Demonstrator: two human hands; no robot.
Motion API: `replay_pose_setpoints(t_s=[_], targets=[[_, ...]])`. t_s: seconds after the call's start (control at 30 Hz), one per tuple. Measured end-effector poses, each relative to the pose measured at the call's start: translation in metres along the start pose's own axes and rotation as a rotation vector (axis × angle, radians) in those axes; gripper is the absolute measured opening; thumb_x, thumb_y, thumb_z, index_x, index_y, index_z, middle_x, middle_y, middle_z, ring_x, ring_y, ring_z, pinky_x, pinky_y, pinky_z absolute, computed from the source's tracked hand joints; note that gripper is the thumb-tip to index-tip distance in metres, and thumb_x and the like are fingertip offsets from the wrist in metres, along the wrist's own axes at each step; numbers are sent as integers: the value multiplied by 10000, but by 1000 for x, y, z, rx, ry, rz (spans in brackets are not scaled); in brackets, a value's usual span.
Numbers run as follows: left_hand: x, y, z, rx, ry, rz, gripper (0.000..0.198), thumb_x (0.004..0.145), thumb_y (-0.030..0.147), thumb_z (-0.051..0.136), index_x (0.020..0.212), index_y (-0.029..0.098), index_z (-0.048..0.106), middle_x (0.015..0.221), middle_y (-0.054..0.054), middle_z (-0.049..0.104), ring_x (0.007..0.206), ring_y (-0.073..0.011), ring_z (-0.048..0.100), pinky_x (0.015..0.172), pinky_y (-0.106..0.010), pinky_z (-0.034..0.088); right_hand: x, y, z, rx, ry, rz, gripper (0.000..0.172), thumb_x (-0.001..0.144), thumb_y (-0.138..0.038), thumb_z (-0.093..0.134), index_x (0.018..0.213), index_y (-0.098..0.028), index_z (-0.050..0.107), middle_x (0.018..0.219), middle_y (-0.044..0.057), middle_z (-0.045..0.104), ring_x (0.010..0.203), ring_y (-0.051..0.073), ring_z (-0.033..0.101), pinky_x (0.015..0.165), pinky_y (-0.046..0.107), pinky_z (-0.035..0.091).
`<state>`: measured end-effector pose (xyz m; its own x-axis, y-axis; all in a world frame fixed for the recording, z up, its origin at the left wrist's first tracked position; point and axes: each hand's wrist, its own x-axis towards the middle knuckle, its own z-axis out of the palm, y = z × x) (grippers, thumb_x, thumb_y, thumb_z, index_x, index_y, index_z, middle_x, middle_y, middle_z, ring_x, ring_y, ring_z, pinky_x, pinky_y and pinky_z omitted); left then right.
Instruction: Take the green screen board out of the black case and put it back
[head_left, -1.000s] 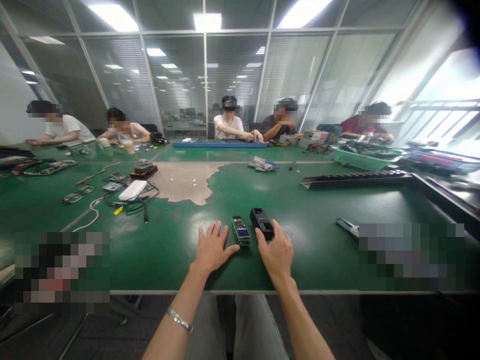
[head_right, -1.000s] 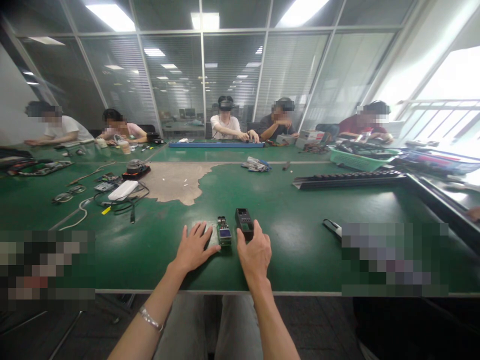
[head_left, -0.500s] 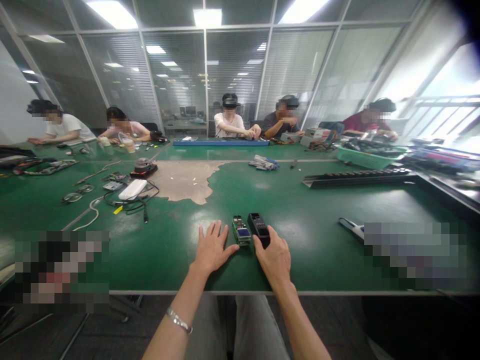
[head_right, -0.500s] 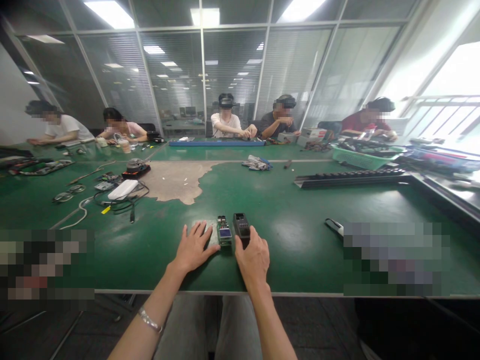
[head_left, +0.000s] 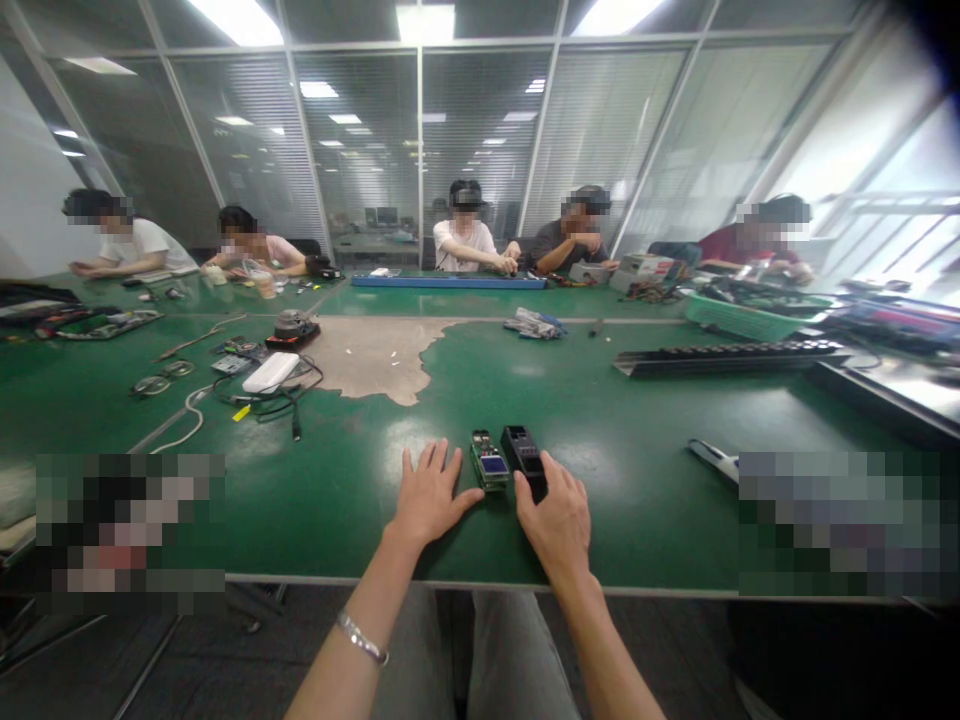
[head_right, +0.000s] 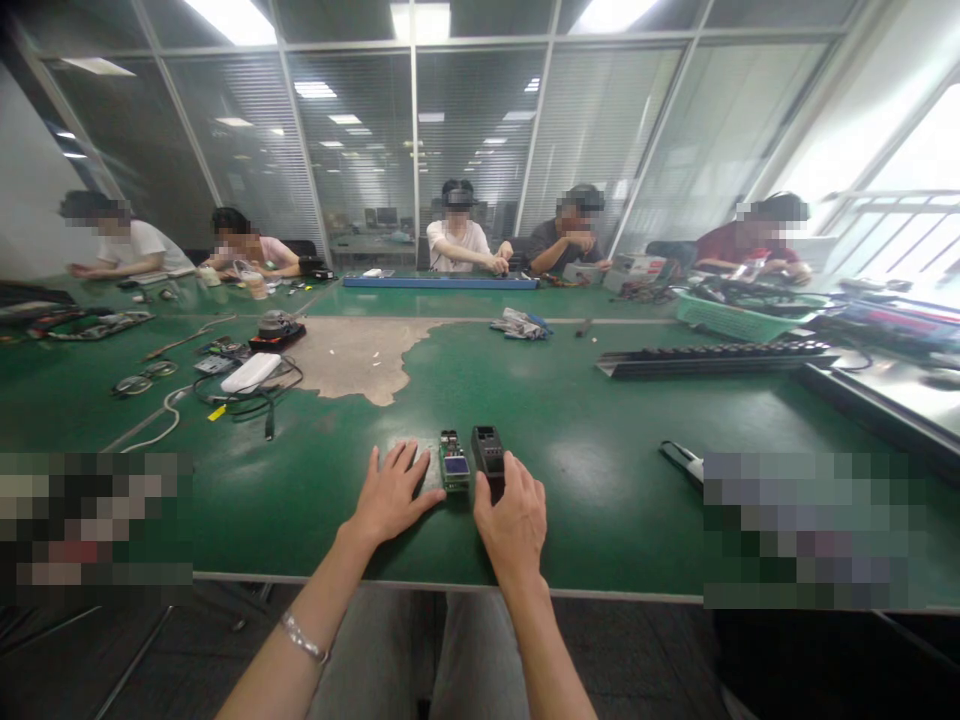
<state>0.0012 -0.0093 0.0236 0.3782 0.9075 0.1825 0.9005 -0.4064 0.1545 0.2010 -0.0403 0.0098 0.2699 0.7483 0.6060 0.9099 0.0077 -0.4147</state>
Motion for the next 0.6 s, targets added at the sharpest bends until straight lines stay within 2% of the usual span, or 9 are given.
replay_pose_setpoints(t_s=[0.37, 0.6], targets=[[-1, -1, -1, -15, -6, 1, 774, 906, 763, 220, 1472, 259, 377, 1569, -101, 306, 1453, -331, 202, 1151, -619, 103, 0, -2, -2, -49, -52, 20, 547, 900, -407, 490, 1326, -65, 527, 1149, 170, 672, 1020, 293, 593, 901, 408, 456], [-2, -1, -2, -32, -3, 5, 837, 870, 810, 210, 1473, 254, 373, 1567, -109, 309, 1455, -335, 199, 1150, -622, 97, 9, -12, -12, 60, 13, 172, 599, 876, -510, 508, 1275, -72, 596, 1092, 189, 697, 917, 287, 639, 844, 405, 478]])
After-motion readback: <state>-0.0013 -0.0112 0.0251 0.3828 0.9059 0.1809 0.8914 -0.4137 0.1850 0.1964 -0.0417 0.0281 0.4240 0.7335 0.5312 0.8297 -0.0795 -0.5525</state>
